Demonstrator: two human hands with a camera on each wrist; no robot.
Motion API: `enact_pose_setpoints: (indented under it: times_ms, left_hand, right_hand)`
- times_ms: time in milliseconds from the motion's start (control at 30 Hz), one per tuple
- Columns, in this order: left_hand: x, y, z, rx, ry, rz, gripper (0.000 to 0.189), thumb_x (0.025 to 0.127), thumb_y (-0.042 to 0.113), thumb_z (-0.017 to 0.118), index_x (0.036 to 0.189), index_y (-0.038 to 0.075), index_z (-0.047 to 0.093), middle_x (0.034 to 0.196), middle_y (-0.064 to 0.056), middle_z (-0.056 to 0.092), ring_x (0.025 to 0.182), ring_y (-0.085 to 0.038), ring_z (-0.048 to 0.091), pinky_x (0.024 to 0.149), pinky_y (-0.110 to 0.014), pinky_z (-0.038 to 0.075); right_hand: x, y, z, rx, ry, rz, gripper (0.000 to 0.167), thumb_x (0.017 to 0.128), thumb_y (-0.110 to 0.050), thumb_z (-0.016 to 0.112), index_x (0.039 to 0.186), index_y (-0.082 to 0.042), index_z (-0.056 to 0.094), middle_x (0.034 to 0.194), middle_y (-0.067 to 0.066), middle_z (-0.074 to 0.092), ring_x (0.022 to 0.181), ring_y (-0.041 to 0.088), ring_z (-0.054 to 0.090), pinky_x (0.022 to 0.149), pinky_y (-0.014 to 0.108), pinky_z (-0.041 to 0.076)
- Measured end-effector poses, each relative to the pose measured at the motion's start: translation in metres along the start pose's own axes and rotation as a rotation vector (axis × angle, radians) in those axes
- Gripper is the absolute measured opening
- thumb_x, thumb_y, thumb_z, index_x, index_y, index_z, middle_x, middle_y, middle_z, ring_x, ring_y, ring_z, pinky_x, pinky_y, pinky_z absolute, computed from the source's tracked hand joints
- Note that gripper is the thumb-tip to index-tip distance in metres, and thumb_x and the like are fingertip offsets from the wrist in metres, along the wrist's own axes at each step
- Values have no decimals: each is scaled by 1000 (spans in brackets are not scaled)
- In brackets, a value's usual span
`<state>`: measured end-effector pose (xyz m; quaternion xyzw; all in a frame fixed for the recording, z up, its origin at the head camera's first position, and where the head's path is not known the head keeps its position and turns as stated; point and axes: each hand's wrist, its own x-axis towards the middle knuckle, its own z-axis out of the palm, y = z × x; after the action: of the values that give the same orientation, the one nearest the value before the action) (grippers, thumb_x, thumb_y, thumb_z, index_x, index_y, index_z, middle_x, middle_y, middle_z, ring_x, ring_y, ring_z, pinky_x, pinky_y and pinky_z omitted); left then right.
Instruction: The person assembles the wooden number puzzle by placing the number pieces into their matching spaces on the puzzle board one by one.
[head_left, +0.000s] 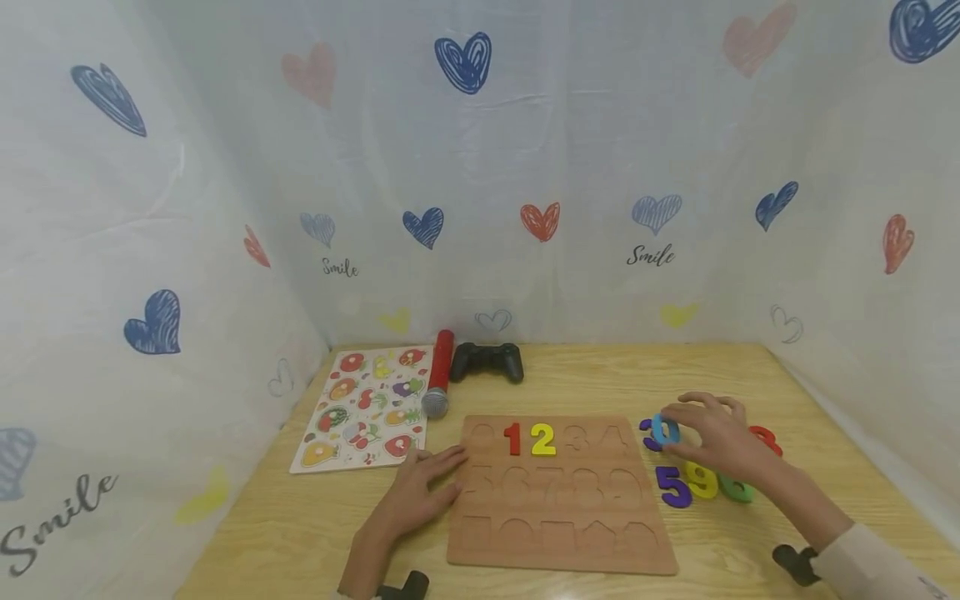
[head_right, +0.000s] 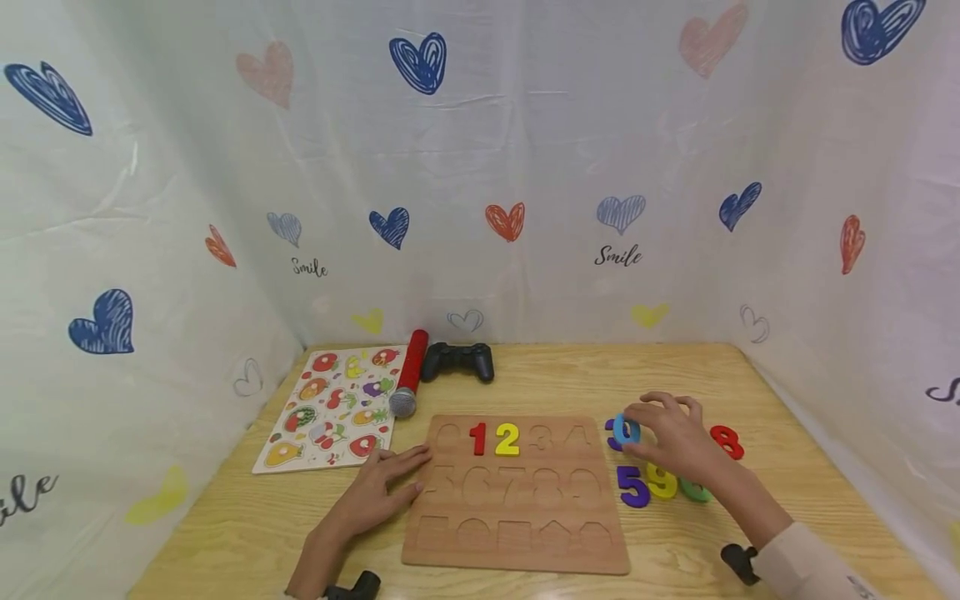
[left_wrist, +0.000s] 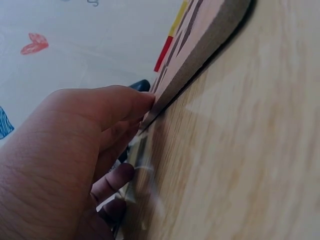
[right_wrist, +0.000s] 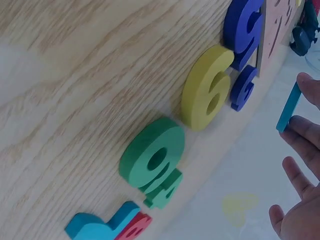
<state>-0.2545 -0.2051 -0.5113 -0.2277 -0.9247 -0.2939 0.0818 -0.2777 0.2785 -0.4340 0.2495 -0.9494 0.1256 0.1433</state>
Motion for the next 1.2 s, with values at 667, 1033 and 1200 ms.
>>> enact_pose_setpoints:
  times_ms: [667, 1033, 1200]
  left_hand:
    - [-1, -1, 1, 2, -13, -11, 44, 95, 34, 66, 138, 24, 63, 148, 12, 52, 102, -10, 40, 86, -37, 38]
    - [-1, 0, -1, 24, -4, 13, 44, 95, 32, 66, 138, 21, 64, 147, 9, 52, 102, -12, 40, 85, -37, 38]
    - [-1, -1, 1, 18, 4, 23, 44, 95, 32, 66, 138, 21, 63, 148, 8, 52, 102, -12, 40, 85, -37, 38]
  right_hand:
    - [22, -35, 14, -1, 25, -119, 44, 79, -29, 85, 118, -11, 73, 119, 5, 70, 124, 41, 48, 97, 70, 21]
    - [35, -53, 19, 2, 29, -145, 44, 81, -30, 85, 119, -12, 73, 121, 5, 69, 125, 39, 48, 98, 68, 20]
    - [41, -59, 24, -1, 60, -177, 41, 78, -30, 87, 114, -13, 75, 116, 3, 71, 122, 38, 50, 96, 69, 23]
